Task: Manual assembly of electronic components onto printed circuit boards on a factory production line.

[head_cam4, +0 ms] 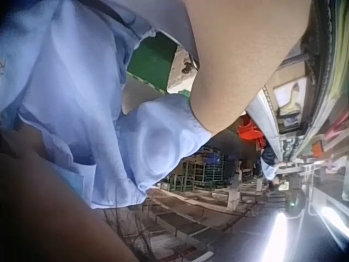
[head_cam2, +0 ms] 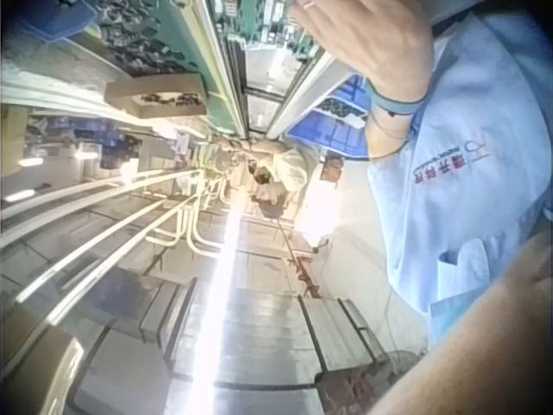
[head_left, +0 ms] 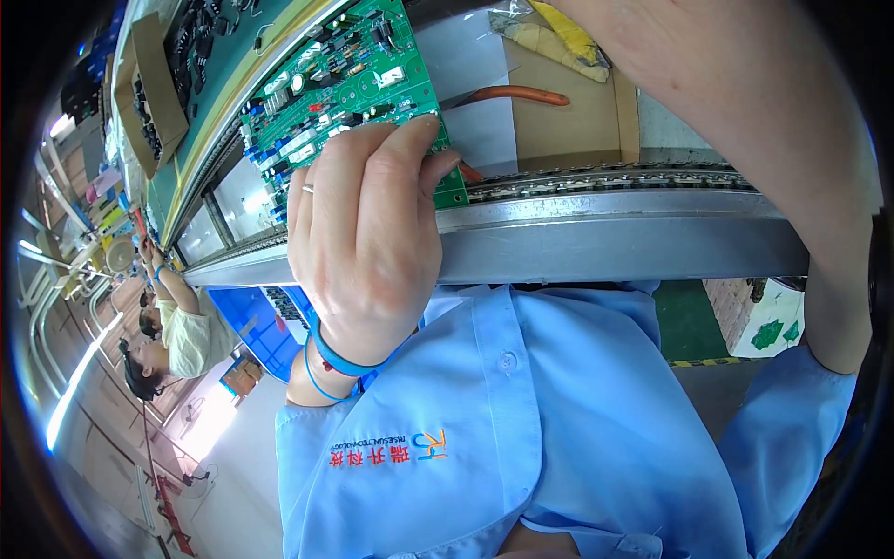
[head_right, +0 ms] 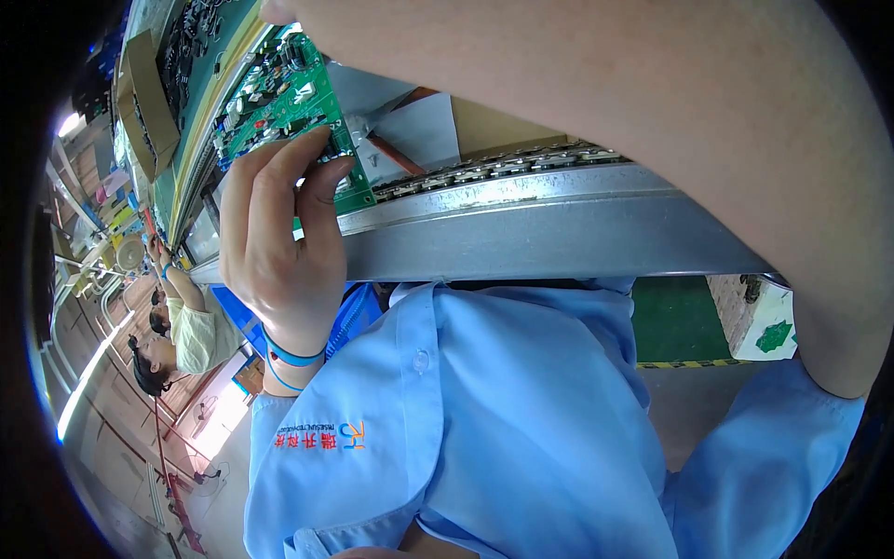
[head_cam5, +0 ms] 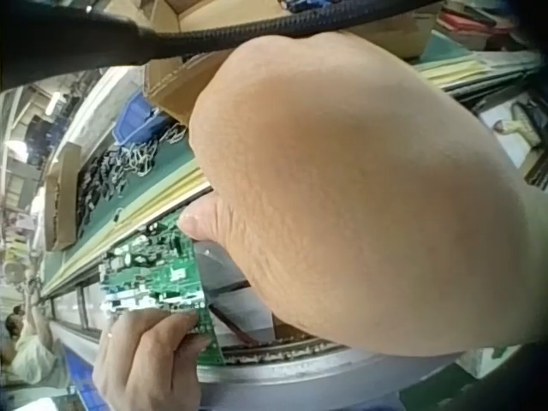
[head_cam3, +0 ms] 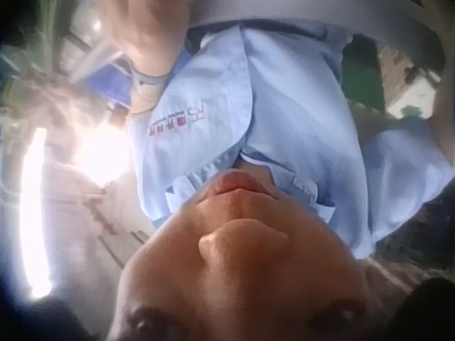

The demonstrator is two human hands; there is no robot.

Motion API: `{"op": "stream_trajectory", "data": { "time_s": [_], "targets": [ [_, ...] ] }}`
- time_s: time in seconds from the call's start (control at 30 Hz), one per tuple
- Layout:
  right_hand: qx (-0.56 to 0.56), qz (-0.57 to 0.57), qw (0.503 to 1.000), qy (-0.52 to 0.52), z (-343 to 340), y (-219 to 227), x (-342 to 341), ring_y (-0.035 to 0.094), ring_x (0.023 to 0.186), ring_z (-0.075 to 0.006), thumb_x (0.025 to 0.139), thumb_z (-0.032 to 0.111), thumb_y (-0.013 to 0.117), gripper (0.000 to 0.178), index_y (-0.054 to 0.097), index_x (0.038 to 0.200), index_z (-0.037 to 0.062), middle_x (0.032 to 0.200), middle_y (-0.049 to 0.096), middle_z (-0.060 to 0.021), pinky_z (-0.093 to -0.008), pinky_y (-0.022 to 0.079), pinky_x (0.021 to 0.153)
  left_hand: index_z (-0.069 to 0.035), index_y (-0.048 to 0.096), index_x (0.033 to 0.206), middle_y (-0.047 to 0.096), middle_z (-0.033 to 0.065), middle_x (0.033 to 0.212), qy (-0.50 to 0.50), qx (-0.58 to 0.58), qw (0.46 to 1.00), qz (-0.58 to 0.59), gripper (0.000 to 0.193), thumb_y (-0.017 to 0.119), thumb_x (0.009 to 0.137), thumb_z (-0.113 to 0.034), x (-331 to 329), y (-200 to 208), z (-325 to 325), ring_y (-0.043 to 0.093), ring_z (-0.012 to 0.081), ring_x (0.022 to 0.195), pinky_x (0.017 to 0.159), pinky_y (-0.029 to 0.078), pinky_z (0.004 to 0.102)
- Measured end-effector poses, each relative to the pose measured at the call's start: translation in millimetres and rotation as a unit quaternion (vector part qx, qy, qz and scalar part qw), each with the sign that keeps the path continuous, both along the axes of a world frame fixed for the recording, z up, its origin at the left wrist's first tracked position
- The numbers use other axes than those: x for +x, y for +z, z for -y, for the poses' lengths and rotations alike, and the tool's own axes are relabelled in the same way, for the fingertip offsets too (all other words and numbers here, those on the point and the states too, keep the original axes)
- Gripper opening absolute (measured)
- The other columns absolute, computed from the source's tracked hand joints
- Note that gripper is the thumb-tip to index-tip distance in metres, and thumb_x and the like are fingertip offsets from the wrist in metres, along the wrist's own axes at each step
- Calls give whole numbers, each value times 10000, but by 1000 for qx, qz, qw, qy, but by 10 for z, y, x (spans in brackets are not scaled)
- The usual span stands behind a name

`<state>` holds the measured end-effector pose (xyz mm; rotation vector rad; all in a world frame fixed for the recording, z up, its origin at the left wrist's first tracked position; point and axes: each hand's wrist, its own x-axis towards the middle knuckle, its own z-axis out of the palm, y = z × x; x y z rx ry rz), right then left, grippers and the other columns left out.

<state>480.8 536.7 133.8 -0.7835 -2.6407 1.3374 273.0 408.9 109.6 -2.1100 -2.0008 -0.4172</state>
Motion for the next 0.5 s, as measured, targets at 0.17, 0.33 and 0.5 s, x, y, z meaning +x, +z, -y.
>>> {"op": "stream_trajectory", "data": {
  "time_s": [0.17,0.33,0.5],
  "targets": [
    [12,-12,1000,26,5,24,-91,499,447,-160,901,149,635,234,636,759,-37,538,577,-107,-297,412,461,-73,682,923,597,55,860,-31,-60,998,-11,243,765,695,-71,-45,144,-67,583,217,738,646,437,338],
    [21,-26,998,51,44,-92,47,500,447,-163,900,148,635,231,637,759,-36,539,577,-108,-298,415,463,-95,698,930,592,58,915,-67,-148,985,-65,242,762,698,-69,-50,407,-265,572,208,773,688,412,338],
    [26,-40,995,87,-631,-947,438,501,446,-166,899,146,634,229,638,759,-35,539,577,-110,-299,419,465,-80,685,878,607,52,906,-117,-194,971,-75,192,768,705,-74,-64,507,-328,590,206,785,685,398,335]
  ]
}}
